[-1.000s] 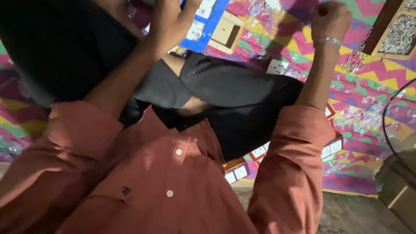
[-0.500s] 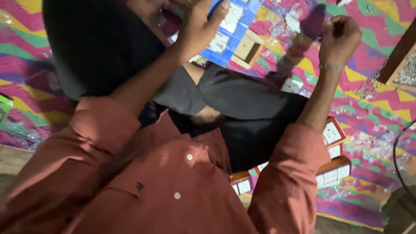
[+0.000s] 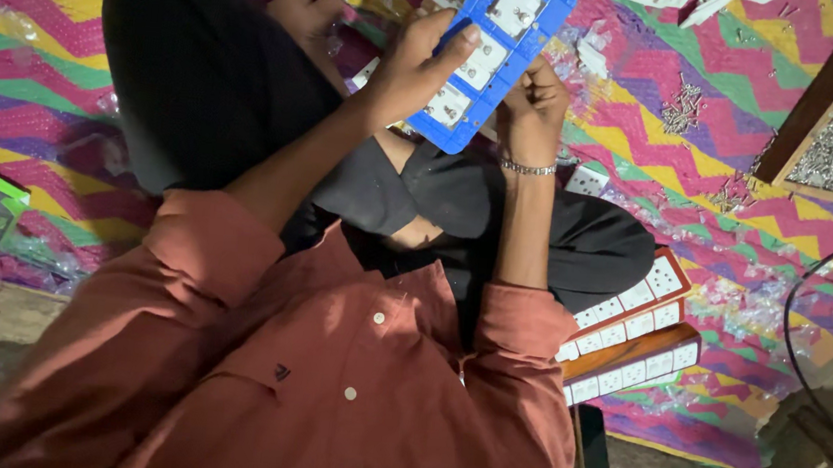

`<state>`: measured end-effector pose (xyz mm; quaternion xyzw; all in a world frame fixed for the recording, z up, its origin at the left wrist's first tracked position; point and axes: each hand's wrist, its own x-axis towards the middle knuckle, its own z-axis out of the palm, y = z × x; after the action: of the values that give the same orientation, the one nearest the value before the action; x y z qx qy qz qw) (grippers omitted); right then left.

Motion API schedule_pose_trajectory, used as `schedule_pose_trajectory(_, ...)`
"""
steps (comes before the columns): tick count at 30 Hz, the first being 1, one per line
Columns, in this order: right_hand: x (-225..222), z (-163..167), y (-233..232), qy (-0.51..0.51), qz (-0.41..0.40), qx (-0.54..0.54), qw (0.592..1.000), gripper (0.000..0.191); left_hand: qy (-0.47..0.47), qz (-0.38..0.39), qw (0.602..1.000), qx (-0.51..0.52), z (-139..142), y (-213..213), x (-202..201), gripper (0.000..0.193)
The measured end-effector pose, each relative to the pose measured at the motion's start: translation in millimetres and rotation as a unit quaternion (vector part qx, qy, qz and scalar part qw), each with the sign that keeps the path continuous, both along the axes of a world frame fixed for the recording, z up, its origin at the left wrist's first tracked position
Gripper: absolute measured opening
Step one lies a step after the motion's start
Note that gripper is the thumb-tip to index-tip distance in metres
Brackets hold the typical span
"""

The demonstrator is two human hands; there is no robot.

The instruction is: The person sits cross-legged on a floor mat assembling electrical switch plates. They place white switch and socket modules into a blue plastic frame, press them to snap them in, and use a small hand tool to work on the modules, handling parts one at a time from piles on the mat.

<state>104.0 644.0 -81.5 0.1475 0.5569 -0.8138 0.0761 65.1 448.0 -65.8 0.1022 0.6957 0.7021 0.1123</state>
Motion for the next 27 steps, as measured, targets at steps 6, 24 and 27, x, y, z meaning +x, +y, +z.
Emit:
schedule_pose_trajectory(6, 14.1, -8.1, 6.0, 0.008, 0.008, -0.051, 0.999, 0.026, -0.009, -0.011, 1.0, 0.023, -10.1, 6.4, 15.1, 0.044)
schedule_pose_trajectory(24, 34.0, -26.7, 42.0, -0.003, 0.011, -0.189, 0.982, 0.015, 0.025, 0.028, 0.999, -0.025, -26.7, 41.2, 34.5, 0.04)
schedule_pose_trajectory(27, 35.5, -31.6, 44.2, -0.013, 0.006, -0.227, 0.974, 0.016, 0.012, 0.007, 1.0, 0.017, -29.2, 47.0, 37.2, 0.041)
